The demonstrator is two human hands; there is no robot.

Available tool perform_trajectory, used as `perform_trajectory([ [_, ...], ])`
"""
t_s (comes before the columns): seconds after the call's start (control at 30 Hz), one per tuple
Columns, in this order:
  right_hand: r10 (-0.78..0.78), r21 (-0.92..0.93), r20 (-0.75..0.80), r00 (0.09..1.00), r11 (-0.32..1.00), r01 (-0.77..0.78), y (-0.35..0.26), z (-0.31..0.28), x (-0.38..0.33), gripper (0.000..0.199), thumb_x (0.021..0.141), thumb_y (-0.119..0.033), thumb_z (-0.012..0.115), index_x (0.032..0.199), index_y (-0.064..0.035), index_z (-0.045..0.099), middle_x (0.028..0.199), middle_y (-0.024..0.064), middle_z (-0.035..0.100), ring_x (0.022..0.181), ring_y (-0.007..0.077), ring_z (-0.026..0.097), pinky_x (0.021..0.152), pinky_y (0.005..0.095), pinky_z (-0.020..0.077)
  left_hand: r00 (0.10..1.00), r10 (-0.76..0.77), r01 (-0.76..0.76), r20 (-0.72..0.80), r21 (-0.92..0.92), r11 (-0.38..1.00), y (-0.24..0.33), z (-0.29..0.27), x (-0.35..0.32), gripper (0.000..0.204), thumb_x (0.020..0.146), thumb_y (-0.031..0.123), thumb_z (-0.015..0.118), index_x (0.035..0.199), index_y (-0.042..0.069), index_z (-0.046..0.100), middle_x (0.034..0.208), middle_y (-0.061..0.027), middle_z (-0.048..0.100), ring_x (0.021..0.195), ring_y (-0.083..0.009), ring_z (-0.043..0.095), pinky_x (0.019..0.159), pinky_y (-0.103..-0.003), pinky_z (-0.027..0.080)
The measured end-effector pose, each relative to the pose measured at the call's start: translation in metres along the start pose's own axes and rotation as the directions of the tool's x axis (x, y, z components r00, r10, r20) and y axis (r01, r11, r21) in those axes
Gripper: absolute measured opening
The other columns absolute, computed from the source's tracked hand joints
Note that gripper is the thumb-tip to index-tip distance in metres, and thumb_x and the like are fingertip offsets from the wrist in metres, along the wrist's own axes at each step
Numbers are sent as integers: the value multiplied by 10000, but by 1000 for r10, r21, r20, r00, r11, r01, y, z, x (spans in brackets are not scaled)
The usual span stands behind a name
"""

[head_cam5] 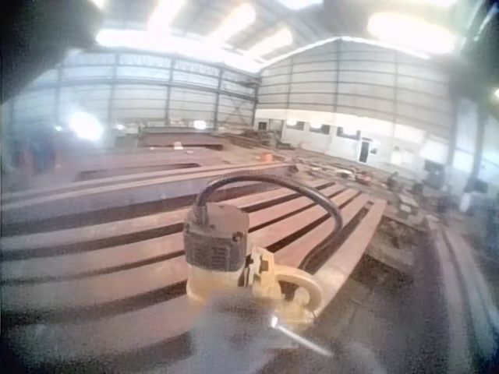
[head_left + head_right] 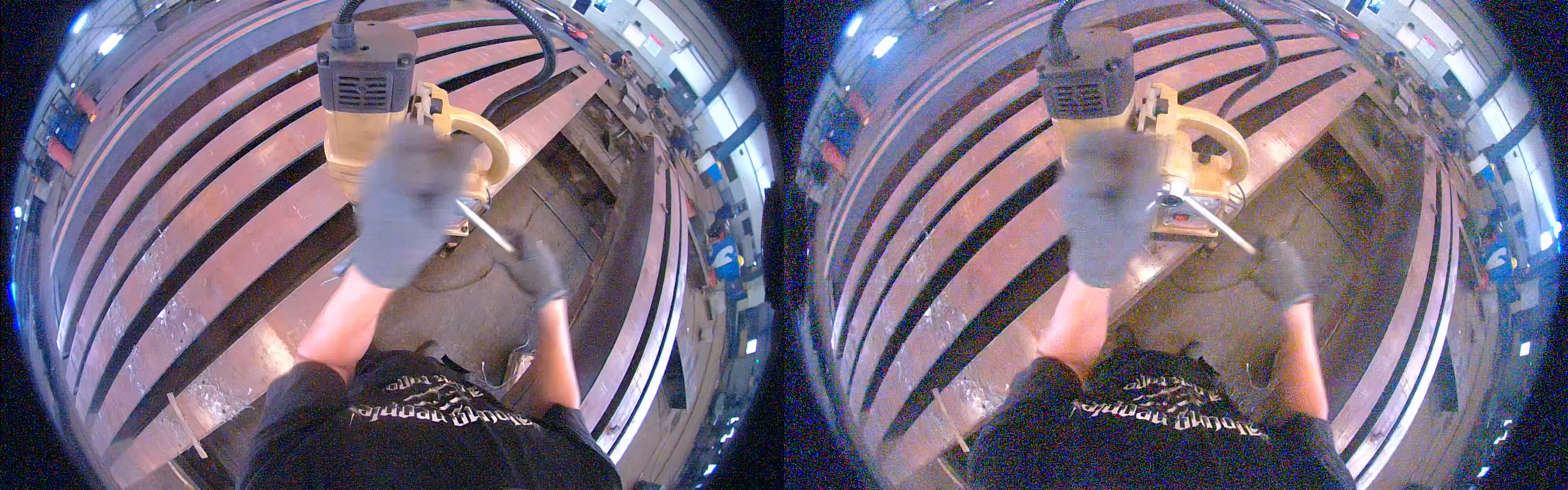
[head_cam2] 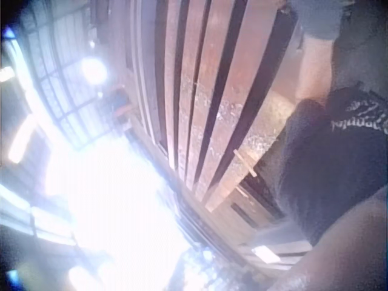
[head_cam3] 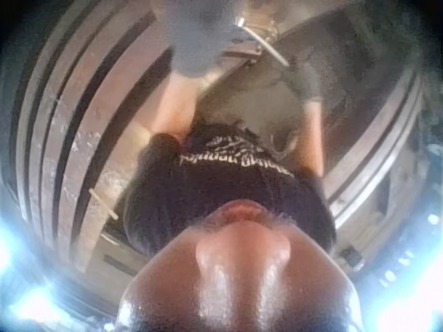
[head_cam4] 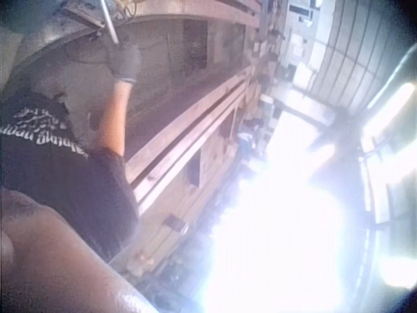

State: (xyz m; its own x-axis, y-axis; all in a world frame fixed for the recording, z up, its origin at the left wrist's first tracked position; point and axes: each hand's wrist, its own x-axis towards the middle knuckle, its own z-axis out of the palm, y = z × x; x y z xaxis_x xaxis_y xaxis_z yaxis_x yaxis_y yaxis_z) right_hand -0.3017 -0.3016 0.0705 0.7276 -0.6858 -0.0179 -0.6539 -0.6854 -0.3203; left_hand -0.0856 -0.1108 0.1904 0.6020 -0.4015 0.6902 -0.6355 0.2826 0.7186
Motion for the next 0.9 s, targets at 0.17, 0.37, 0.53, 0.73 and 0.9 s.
perform_trajectory([
  [0.17,-47,965,131,990,-224,-139,-41,227,7,269,1058,-213,594,1234,-22,664,1176,127,710,1030,244,699,940,398,582,744,208,-327,635,75,942,38,120,-14,247,896,323,713,877,82,665,854,-137,711,778,-342,729,660,-490,556],
  [0.37,-368,800,471,802,561,-212,-140,193,41,312,1035,-315,613,1225,-74,672,1127,76,697,941,210,672,898,398,553,547,153,-456,823,140,879,14,152,-36,286,906,373,674,924,88,660,828,-159,702,732,-357,727,598,-518,552],
  [0.53,105,602,161,981,778,-182,5,138,10,447,856,-275,843,1214,-49,699,1067,105,758,930,217,696,840,387,563,893,150,-246,424,180,952,52,68,23,296,907,371,709,816,102,623,759,-103,708,680,-343,714,632,-457,561],
  [0.73,-212,82,-534,818,951,299,-36,-102,-25,310,846,-260,854,1008,-38,713,821,136,736,725,257,732,681,386,562,867,-180,82,-465,-223,971,-37,-71,-26,189,993,68,636,1151,22,544,958,-150,683,750,-240,729,681,-353,616],
  [0.9,-69,601,-667,741,538,591,-196,-120,-10,111,890,-38,784,964,-10,706,830,59,718,767,120,683,695,301,567,756,-367,539,-543,197,819,-159,-90,-151,136,1053,132,543,1107,21,599,876,-108,691,872,-249,744,720,-406,582],
])
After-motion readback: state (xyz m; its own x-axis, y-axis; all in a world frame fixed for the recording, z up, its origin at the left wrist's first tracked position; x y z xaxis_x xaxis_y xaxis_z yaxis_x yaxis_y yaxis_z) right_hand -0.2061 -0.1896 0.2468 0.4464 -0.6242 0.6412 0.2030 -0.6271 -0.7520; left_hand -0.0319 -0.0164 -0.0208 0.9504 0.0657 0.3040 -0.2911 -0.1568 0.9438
